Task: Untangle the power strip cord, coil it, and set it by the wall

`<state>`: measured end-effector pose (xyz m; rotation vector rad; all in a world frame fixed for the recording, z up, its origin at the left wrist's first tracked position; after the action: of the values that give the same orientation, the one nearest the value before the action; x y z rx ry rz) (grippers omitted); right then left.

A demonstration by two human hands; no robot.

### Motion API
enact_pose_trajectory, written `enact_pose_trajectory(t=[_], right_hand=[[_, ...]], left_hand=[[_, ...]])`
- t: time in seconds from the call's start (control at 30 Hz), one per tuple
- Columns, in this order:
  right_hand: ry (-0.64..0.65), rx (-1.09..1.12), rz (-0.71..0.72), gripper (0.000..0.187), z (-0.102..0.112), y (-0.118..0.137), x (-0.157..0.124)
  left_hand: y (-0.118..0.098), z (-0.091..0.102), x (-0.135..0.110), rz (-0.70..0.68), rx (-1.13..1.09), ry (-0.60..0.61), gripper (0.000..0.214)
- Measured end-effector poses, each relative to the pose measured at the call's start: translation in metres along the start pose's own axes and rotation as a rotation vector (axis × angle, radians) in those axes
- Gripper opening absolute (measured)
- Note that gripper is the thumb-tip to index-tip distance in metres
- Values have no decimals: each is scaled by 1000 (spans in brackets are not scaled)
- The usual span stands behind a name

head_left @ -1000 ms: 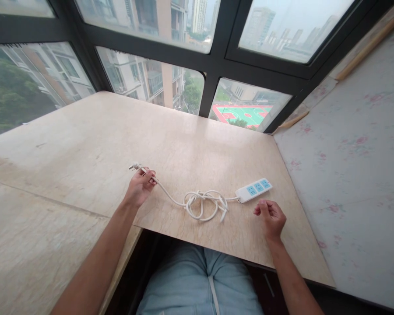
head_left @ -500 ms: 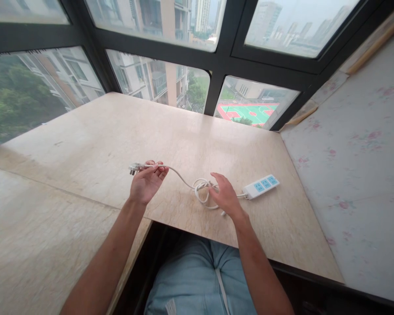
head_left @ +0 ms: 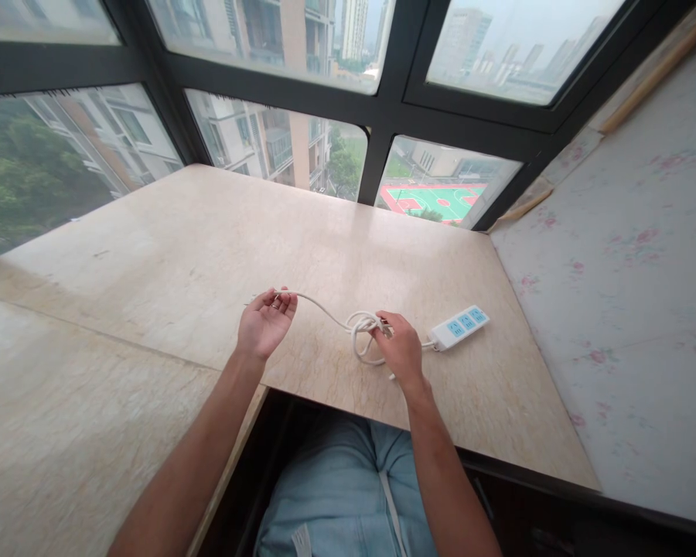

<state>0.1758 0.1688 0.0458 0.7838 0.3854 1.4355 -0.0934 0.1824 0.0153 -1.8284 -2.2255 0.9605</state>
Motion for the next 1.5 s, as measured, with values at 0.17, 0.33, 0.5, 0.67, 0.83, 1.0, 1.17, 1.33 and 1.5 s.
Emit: enact_pose_trajectory(t=[0.17, 0.33, 0.5, 0.67, 0.83, 1.0, 1.17, 1.33, 1.5], right_hand=[[-159, 100, -97, 29, 21, -15, -9], [-187, 131, -137, 33, 30, -21, -17], [-193, 124, -132, 33, 32, -20, -21], [-199, 74, -122, 33, 30, -18, -24], [-196, 37, -112, 33, 28, -18, -24], [-149, -37, -129, 33, 21, -18, -20], [-83, -91, -85, 33, 12, -13, -17], [-100, 3, 41, 29, 18, 6, -21], [-58, -60, 148, 24, 15, 29, -30]], left_hand=[[19, 10, 0, 104, 6, -78, 15], [41, 17, -5, 203, 53, -121, 20], [46, 18, -6, 216, 105, -102, 21], [57, 12, -16, 291, 282, 10, 21], [76, -3, -37, 272, 686, 231, 24], [98, -23, -61, 107, 954, 482, 39], [116, -27, -72, 61, 944, 587, 36], [117, -22, -67, 26, 957, 580, 30], [113, -22, -64, -8, 997, 572, 28]])
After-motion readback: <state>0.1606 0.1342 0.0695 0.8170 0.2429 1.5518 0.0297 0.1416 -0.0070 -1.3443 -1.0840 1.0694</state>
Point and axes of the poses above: each hand's wrist, its own x-axis towards the middle knuckle, its own z-axis out of the back of the hand, y = z × x, the point moved 9 cm from there along x, towards the middle knuckle, and after that the axes turned 9 degrees about -z, right-handed, at the moved point
